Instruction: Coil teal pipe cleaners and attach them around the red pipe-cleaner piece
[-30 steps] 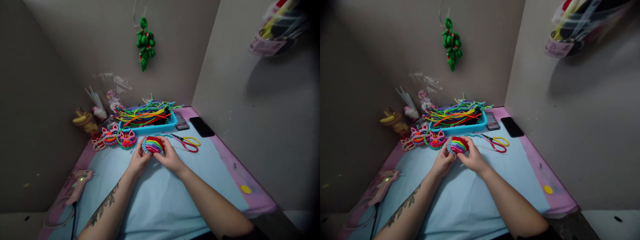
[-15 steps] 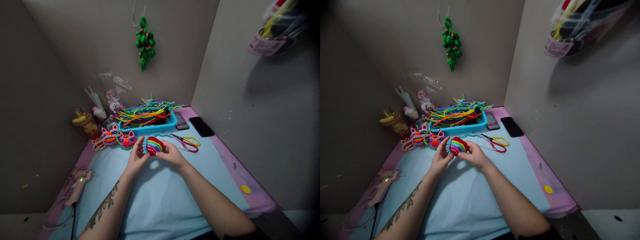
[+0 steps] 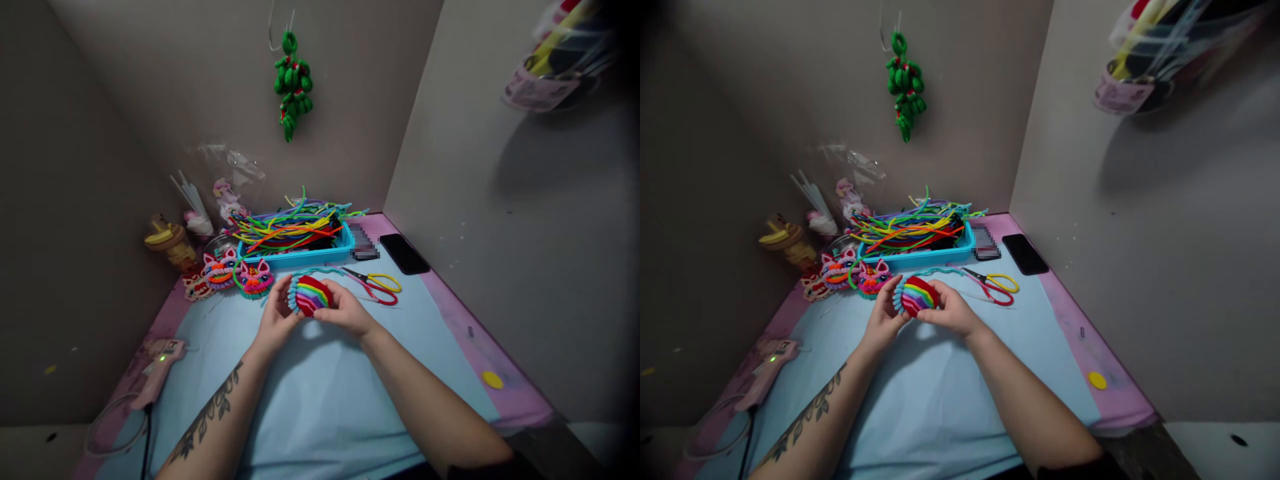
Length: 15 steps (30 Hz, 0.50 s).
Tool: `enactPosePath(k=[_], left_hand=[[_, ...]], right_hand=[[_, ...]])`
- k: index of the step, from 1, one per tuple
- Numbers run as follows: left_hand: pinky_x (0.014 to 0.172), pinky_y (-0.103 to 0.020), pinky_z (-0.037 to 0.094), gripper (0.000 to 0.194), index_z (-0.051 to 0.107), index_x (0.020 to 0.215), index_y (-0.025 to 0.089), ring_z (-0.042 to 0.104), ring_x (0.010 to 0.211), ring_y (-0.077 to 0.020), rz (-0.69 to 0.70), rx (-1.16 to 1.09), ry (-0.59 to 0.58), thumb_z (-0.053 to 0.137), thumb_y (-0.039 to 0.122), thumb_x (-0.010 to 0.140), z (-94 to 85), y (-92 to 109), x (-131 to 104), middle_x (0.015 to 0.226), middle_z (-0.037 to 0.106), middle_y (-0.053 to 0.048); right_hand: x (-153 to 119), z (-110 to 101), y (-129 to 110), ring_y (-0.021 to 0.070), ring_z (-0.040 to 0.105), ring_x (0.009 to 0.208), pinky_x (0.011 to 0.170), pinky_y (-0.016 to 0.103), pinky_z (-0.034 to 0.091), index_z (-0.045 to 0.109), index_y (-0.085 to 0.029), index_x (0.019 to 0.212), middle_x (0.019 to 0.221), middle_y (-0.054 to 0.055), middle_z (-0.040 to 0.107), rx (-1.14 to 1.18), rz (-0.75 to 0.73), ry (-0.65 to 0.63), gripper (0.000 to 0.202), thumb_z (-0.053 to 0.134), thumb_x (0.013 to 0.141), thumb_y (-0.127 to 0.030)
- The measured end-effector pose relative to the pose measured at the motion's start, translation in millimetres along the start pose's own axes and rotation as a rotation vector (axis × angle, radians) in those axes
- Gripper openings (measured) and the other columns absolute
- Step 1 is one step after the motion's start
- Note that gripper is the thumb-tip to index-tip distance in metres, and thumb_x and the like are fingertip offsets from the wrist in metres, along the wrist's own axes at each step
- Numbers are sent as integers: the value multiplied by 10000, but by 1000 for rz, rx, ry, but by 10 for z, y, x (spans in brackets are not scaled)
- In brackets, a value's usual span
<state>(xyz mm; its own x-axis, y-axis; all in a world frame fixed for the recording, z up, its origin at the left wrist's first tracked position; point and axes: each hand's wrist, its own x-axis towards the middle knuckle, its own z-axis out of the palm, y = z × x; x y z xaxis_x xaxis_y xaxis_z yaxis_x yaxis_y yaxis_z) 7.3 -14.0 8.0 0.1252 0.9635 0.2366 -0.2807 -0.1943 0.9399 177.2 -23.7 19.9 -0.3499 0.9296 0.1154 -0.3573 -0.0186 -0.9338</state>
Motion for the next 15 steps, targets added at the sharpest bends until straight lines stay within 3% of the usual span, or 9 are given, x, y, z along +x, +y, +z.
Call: enactPosePath(k=[4, 6, 12, 15], left_hand=[[977, -351, 413, 689, 547, 1173, 224, 491, 1190, -284, 17, -6, 10, 849, 305, 559, 1, -35, 11, 1241, 554, -101], [955, -348, 432, 743, 524, 1204, 231, 505, 1174, -280, -2, -42, -2, 853, 331, 546, -3, -86, 18, 1243, 551, -103], [826, -376, 513, 682, 464, 1275, 215, 624, 975, -238, -327, -270, -34, 761, 389, 685, 35, -156, -23, 1152, 616, -108], [832, -368, 520, 666, 454, 1278, 207, 654, 893, -201, -403, -353, -12, 765, 302, 696, 42, -144, -35, 1051, 662, -83]], right_hand=[[12, 2, -11, 191, 604, 884, 812, 312, 450, 589, -219, 1050, 983, 31, 649, 29, -9, -30, 491, 806, 622, -323], [41, 8, -1, 187, 603, 877, 799, 306, 457, 577, -221, 1020, 967, 29, 649, 110, -19, 25, 483, 811, 615, -344], [141, -61, 129, 168, 594, 731, 661, 296, 477, 560, -224, 979, 851, 15, 630, 235, 129, 307, 435, 742, 673, -475], [146, -94, 183, 185, 597, 830, 746, 312, 479, 584, -225, 1029, 898, 25, 631, 113, 73, 340, 451, 677, 719, -539]])
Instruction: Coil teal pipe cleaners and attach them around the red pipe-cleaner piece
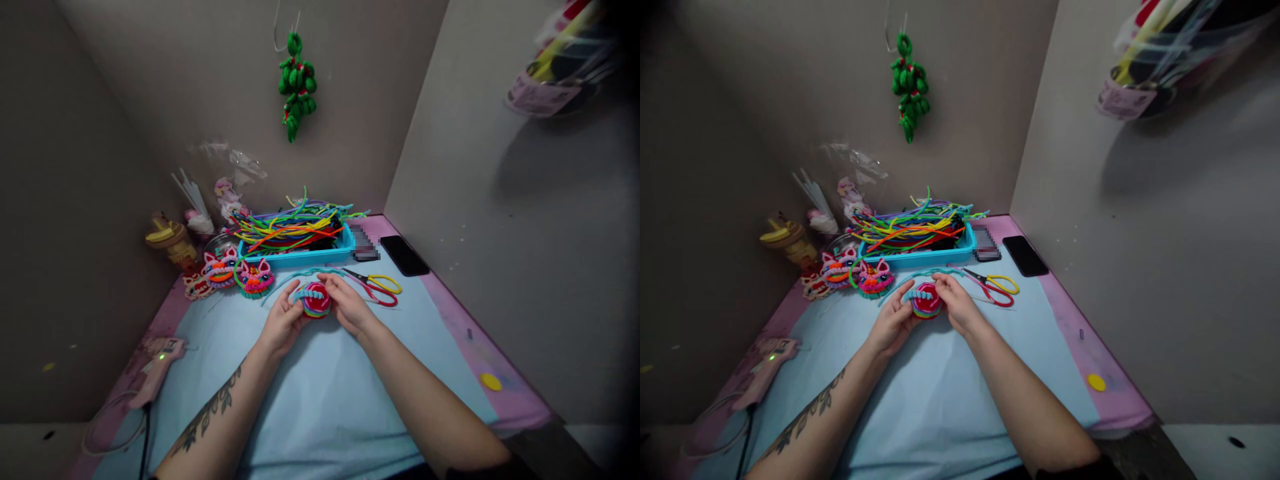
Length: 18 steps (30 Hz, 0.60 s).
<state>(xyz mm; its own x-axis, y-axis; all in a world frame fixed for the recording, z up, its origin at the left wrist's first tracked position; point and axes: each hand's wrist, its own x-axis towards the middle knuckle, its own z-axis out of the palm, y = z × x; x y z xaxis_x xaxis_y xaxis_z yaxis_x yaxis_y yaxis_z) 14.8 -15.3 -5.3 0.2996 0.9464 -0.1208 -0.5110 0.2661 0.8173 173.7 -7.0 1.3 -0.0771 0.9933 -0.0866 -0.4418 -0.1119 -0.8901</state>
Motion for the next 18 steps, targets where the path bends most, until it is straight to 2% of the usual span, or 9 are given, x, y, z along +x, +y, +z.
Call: enactPosePath(k=[2, 5, 7, 9, 11, 13, 15, 18], left_hand=[[852, -344, 516, 616, 477, 1251, 213, 653, 920, -191, -13, -55, 20, 757, 257, 704, -9, 5, 8, 1075, 660, -73], [878, -307, 505, 527, 533, 1189, 212, 636, 985, -189, -42, -115, 30, 746, 211, 706, -30, -8, 30, 1116, 648, -62], [889, -294, 498, 503, 563, 1149, 206, 636, 983, -187, -66, -131, 11, 757, 191, 686, -36, -34, 35, 1072, 661, -54], [902, -299, 491, 491, 586, 1114, 199, 640, 961, -185, -83, -140, -17, 773, 178, 660, -36, -66, 30, 1021, 672, -49], [896, -318, 493, 459, 603, 1088, 199, 643, 933, -188, -100, -126, -31, 774, 189, 663, -42, -87, 21, 1005, 672, -54], [834, -327, 511, 405, 614, 1074, 208, 649, 879, -186, -95, -55, 12, 757, 242, 696, -64, -85, 21, 1004, 665, -60], [743, -302, 519, 367, 631, 1060, 214, 646, 818, -174, -5, 98, 116, 736, 302, 720, -102, -59, 34, 1009, 658, -61], [699, -275, 505, 327, 680, 986, 193, 629, 805, -175, 235, 416, 240, 741, 328, 694, -164, 4, 70, 975, 675, -62]], right_hand=[[-7, -8, 7, 210, 581, 987, 860, 332, 456, 567, -236, 1142, 1048, 49, 629, -97, -85, -88, 521, 660, 734, -546], [-26, -3, -5, 244, 488, 1189, 998, 363, 381, 503, -258, 1272, 1279, 64, 533, -293, -197, -224, 690, 766, 657, -429], [-33, 1, -12, 251, 436, 1247, 1054, 377, 324, 511, -262, 1269, 1334, 59, 488, -433, -263, -214, 732, 809, 602, -316], [-30, -5, -16, 249, 448, 1234, 1067, 391, 306, 532, -261, 1242, 1310, 56, 508, -528, -285, -176, 691, 794, 602, -255], [-18, -25, -20, 245, 489, 1187, 1048, 404, 330, 542, -256, 1219, 1260, 56, 546, -575, -268, -144, 625, 763, 634, -255], [1, -59, -23, 244, 525, 1138, 1016, 411, 364, 533, -251, 1216, 1229, 60, 567, -617, -244, -105, 590, 743, 665, -291], [20, -98, -15, 250, 543, 1109, 989, 415, 384, 528, -250, 1218, 1218, 67, 575, -679, -237, -62, 594, 743, 671, -334], [39, -135, 31, 266, 534, 1123, 982, 416, 387, 538, -237, 1213, 1224, 85, 573, -799, -277, -62, 639, 772, 633, -371]])
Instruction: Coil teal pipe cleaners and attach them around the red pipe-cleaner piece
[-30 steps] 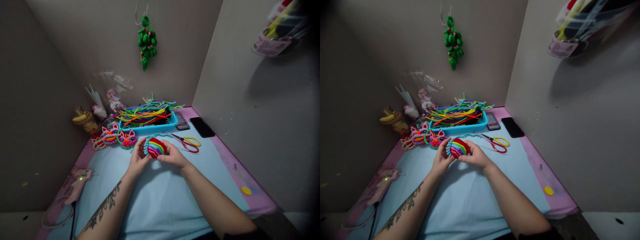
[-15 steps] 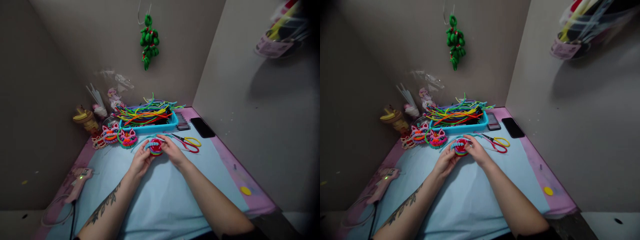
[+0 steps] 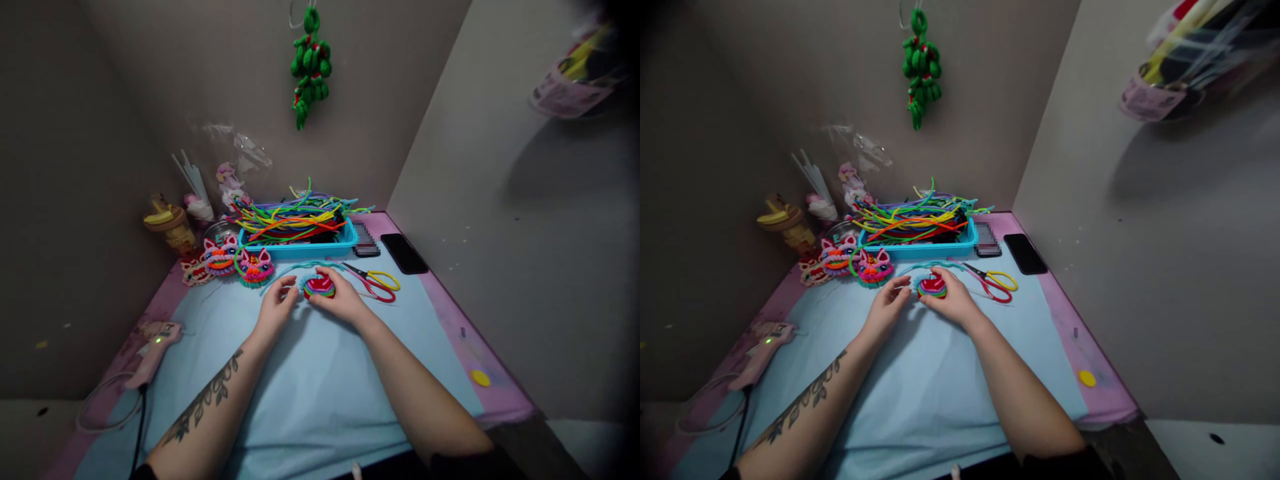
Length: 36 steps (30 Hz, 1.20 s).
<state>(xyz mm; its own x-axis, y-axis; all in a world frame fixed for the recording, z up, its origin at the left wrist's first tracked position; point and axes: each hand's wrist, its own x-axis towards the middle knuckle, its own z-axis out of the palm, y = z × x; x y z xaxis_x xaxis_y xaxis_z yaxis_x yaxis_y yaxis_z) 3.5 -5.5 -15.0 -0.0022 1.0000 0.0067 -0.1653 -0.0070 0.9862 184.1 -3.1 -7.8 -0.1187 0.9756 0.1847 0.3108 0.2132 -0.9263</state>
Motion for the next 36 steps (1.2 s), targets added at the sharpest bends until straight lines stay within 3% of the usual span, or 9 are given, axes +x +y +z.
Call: enactPosePath(k=[3, 9, 12, 17, 23, 27, 31, 36], left_hand=[[703, -287, 501, 245, 710, 873, 165, 635, 774, -191, 120, 231, -9, 720, 327, 689, -48, 13, 53, 859, 703, -64], [693, -301, 503, 240, 703, 825, 138, 652, 719, -196, 102, 473, 32, 660, 344, 710, -124, -87, 130, 783, 717, -62], [681, -307, 509, 267, 708, 841, 133, 659, 704, -202, 79, 516, 16, 647, 360, 714, -177, -139, 176, 771, 723, -65], [761, -335, 516, 250, 723, 877, 140, 677, 792, -222, 80, 495, -13, 661, 307, 702, -284, -104, 228, 872, 740, -89], [765, -358, 518, 246, 734, 873, 145, 679, 800, -246, 42, 563, -131, 684, 281, 673, -396, 2, 249, 868, 746, -87], [733, -327, 520, 210, 731, 841, 161, 676, 792, -234, 82, 597, -210, 658, 299, 701, -372, 25, 225, 839, 746, -67], [726, -313, 517, 214, 722, 876, 165, 675, 774, -218, 109, 670, -186, 617, 294, 743, -346, 21, 221, 854, 744, -58], [774, -323, 511, 222, 716, 926, 166, 674, 822, -216, 138, 783, -159, 593, 234, 755, -370, 16, 237, 915, 739, -65]], right_hand=[[-11, 70, 53, 264, 528, 1132, 978, 407, 397, 527, -205, 1228, 1223, 111, 565, -119, -95, -54, 670, 772, 630, -380], [0, 284, 164, 267, 505, 1171, 993, 424, 406, 487, -169, 1269, 1242, 140, 545, -275, -160, -14, 676, 740, 674, -367], [15, 337, 234, 286, 472, 1217, 1017, 453, 390, 444, -166, 1320, 1297, 159, 511, -326, -145, -63, 733, 741, 672, -338], [-8, 210, 239, 313, 336, 1332, 1088, 491, 300, 343, -167, 1409, 1419, 173, 397, -362, -157, -172, 872, 748, 649, -301], [-56, 110, 125, 275, 379, 1310, 1084, 463, 322, 349, -192, 1406, 1411, 148, 412, -337, -218, -267, 789, 682, 691, -229], [-50, 183, 137, 259, 421, 1274, 1069, 444, 347, 392, -175, 1366, 1356, 150, 462, -331, -249, -230, 706, 636, 703, -164], [-12, 166, 183, 229, 447, 1248, 1058, 419, 365, 412, -172, 1335, 1316, 138, 491, -301, -271, -148, 648, 545, 708, -80], [11, 104, 218, 227, 434, 1267, 1077, 417, 345, 415, -187, 1336, 1343, 129, 474, -285, -233, -164, 678, 540, 682, -61]])
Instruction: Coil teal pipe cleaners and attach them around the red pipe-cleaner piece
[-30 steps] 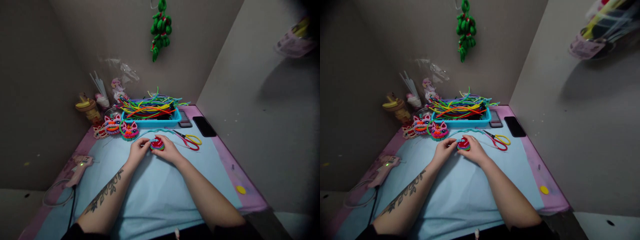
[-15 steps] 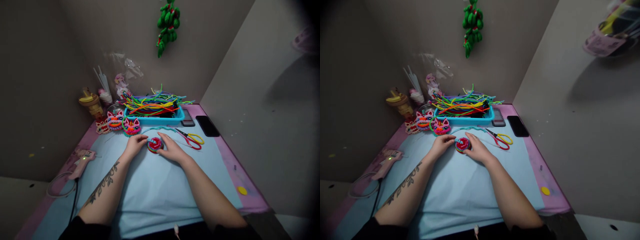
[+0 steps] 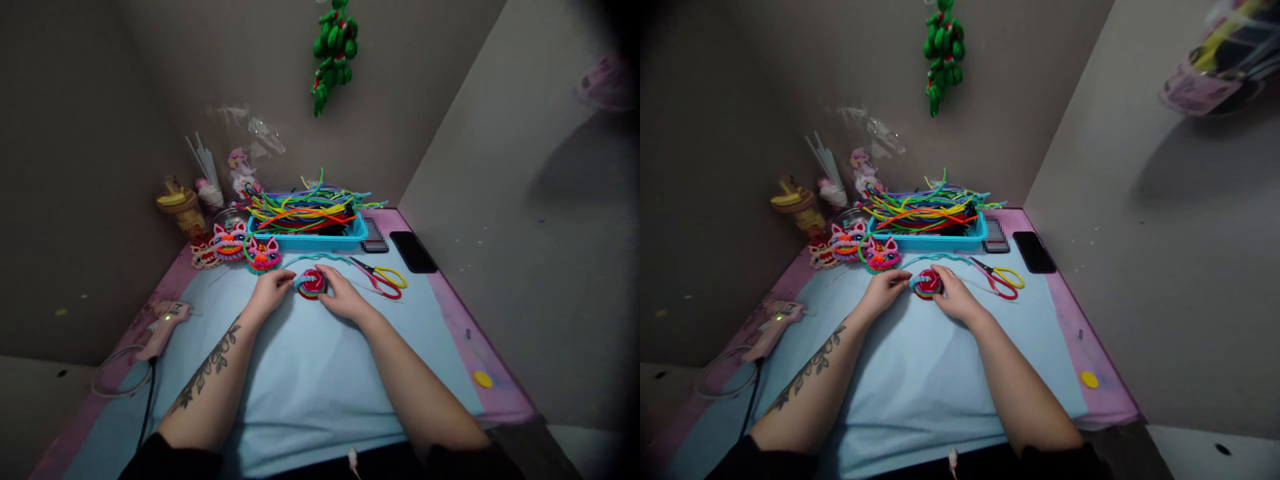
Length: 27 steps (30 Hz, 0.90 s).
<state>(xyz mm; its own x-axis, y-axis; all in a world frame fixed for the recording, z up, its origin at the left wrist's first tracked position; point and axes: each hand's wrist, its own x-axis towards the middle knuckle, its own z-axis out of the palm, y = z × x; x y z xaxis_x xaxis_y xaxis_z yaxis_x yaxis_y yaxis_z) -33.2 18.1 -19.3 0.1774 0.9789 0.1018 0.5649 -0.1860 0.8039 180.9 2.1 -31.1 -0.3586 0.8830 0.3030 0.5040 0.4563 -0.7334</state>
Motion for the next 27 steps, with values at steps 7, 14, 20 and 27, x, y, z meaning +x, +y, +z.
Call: enactPosePath(k=[7, 14, 20, 27], left_hand=[[740, -315, 521, 251, 709, 919, 174, 667, 771, -205, 15, -21, -12, 672, 185, 671, 23, 9, -13, 835, 733, -47], [754, -314, 535, 341, 694, 915, 142, 674, 787, -199, -56, -150, 5, 620, 36, 599, 40, -62, 26, 841, 732, -66], [752, -345, 531, 248, 714, 888, 173, 673, 785, -223, -32, -120, 67, 682, 177, 642, -24, -21, -5, 849, 734, -67], [732, -318, 514, 122, 726, 796, 188, 666, 734, -208, 31, -68, 64, 652, 256, 727, -13, 31, -37, 790, 735, -53]], right_hand=[[9, 63, -5, 244, 493, 1199, 1021, 427, 404, 460, -185, 1306, 1274, 129, 529, 1, 79, 35, 616, 598, 709, -118], [14, 95, -23, 237, 514, 1141, 998, 414, 408, 526, -196, 1240, 1204, 105, 564, -20, 48, 67, 542, 632, 711, -147], [10, 76, -89, 220, 524, 1105, 976, 405, 418, 581, -228, 1172, 1139, 79, 600, 0, -52, 140, 398, 569, 783, -146], [17, 159, -88, 234, 514, 1110, 976, 445, 405, 596, -245, 1162, 1134, 76, 614, -28, -113, 133, 396, 576, 783, -133]])
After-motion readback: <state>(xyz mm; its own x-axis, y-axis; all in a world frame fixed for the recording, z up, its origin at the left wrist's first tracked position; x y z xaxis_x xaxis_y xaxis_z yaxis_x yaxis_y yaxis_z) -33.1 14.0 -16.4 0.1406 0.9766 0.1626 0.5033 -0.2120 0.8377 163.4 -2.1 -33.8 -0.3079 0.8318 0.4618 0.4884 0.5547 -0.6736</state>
